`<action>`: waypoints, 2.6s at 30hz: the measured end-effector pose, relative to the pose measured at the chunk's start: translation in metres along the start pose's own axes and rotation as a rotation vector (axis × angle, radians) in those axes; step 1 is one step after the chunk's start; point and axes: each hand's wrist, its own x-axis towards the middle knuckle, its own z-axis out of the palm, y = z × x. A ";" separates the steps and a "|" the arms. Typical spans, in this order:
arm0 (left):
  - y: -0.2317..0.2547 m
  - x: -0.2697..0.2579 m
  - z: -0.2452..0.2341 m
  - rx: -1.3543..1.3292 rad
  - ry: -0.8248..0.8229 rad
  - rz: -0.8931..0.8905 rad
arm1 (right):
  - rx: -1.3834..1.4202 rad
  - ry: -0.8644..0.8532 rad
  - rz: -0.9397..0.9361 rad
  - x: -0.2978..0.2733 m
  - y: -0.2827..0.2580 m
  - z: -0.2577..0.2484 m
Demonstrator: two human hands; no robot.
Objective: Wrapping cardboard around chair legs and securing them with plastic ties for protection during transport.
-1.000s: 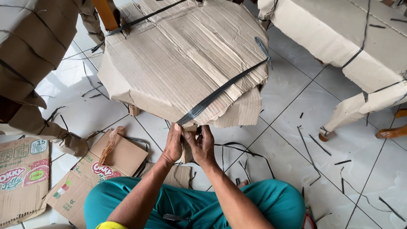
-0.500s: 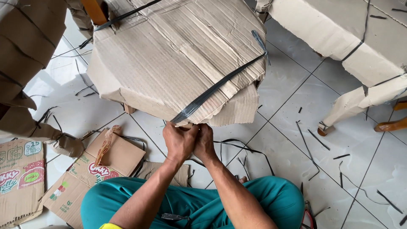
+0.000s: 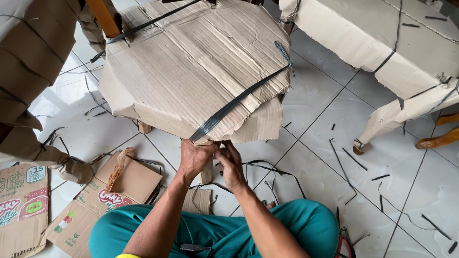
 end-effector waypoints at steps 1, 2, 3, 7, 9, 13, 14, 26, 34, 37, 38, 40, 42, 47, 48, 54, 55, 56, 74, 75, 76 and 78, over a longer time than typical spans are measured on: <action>0.011 -0.005 0.003 -0.036 0.003 -0.006 | -0.007 0.203 0.096 -0.007 -0.017 0.008; 0.023 -0.010 0.005 -0.071 0.006 -0.012 | -0.014 0.406 0.191 -0.014 -0.034 0.016; 0.029 -0.013 0.006 -0.073 0.007 -0.015 | -0.016 0.406 0.194 -0.010 -0.045 0.020; 0.055 -0.019 0.002 -0.106 -0.031 -0.026 | -0.033 0.355 0.380 0.024 -0.060 0.023; 0.062 -0.019 -0.001 -0.110 -0.035 -0.006 | -0.168 0.195 0.405 0.043 -0.038 0.005; 0.053 -0.020 -0.006 -0.124 -0.108 0.039 | -0.456 -0.138 0.601 0.067 -0.015 -0.043; 0.051 -0.018 -0.007 -0.116 -0.149 0.090 | -0.461 -0.251 0.626 0.076 -0.025 -0.053; 0.076 -0.015 -0.044 0.490 -0.336 0.255 | -0.582 -0.251 0.485 0.082 -0.051 -0.033; 0.006 0.030 -0.054 0.798 -0.401 0.565 | -0.519 -0.229 0.073 0.010 -0.096 0.012; 0.017 0.025 -0.061 0.862 -0.421 0.601 | -0.776 -0.251 0.030 0.012 -0.089 0.014; 0.033 0.022 -0.063 0.884 -0.425 0.632 | -0.940 -0.229 0.009 0.017 -0.084 0.013; 0.064 0.006 -0.068 0.968 -0.428 0.656 | -0.945 -0.237 0.013 0.013 -0.091 0.019; 0.078 0.007 -0.069 1.054 -0.417 0.699 | -0.957 -0.244 -0.007 0.016 -0.098 0.028; 0.134 -0.026 -0.061 0.913 -0.296 0.752 | -1.005 0.149 0.029 0.008 -0.081 0.046; 0.100 -0.025 -0.057 0.919 -0.295 0.747 | -1.000 0.144 0.030 0.010 -0.072 0.046; 0.061 -0.035 -0.051 0.453 -0.225 0.264 | -1.043 0.132 0.165 0.018 -0.083 0.056; 0.070 -0.041 -0.053 0.371 -0.211 0.240 | -0.983 0.128 0.192 0.013 -0.095 0.065; 0.078 -0.047 -0.055 0.288 -0.197 0.216 | -0.923 0.124 0.218 0.008 -0.108 0.073; 0.062 -0.056 -0.073 0.490 -0.198 -0.164 | -0.955 0.268 0.079 0.004 -0.081 0.070; 0.060 -0.058 -0.071 0.485 -0.195 -0.160 | -0.959 0.266 0.074 0.002 -0.081 0.068; 0.059 -0.059 -0.069 0.480 -0.204 -0.198 | -0.966 0.225 0.071 0.000 -0.083 0.066; 0.063 -0.062 -0.066 0.477 -0.215 -0.231 | -0.973 0.188 0.064 -0.001 -0.087 0.061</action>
